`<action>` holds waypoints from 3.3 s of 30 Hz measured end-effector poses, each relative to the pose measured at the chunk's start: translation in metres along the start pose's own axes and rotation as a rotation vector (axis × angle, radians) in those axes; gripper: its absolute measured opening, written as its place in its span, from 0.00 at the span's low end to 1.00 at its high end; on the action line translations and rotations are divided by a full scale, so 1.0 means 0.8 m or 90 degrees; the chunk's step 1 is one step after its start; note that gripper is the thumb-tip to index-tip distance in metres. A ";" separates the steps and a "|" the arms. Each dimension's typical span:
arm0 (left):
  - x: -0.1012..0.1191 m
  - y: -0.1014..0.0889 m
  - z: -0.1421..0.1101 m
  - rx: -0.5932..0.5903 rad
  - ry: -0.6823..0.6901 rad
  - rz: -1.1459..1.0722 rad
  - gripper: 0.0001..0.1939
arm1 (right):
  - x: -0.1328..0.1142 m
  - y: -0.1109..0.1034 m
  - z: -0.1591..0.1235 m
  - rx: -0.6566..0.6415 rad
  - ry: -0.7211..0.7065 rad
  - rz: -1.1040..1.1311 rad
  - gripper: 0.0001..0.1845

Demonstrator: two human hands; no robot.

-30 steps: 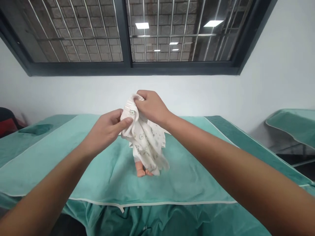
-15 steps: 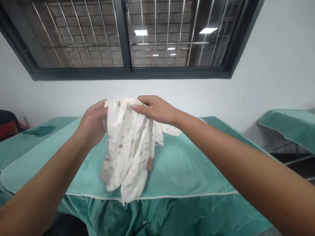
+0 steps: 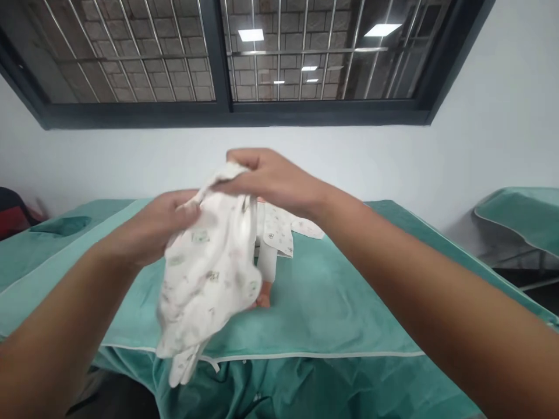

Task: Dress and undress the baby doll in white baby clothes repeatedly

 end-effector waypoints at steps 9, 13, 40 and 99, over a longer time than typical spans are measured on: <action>-0.010 -0.017 0.006 0.018 0.015 -0.047 0.23 | 0.078 -0.002 -0.005 -0.146 0.109 -0.036 0.15; -0.014 -0.002 0.013 0.016 -0.001 0.010 0.21 | 0.066 0.019 -0.010 -0.193 0.099 0.002 0.20; -0.112 0.034 0.018 -0.108 -0.179 -0.251 0.14 | 0.144 -0.003 0.003 0.127 0.120 0.200 0.24; -0.226 0.081 -0.023 -0.254 -0.325 0.088 0.21 | 0.305 0.147 -0.206 0.447 0.398 0.486 0.31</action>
Point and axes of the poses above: each hand's wrist, its own z-axis towards the middle knuckle, its own y-axis out of the palm, x = y × z, the point moved 8 cm from there along z, towards the middle knuckle, and after that the axes turned 3 degrees about -z, right-handed, at the moved point
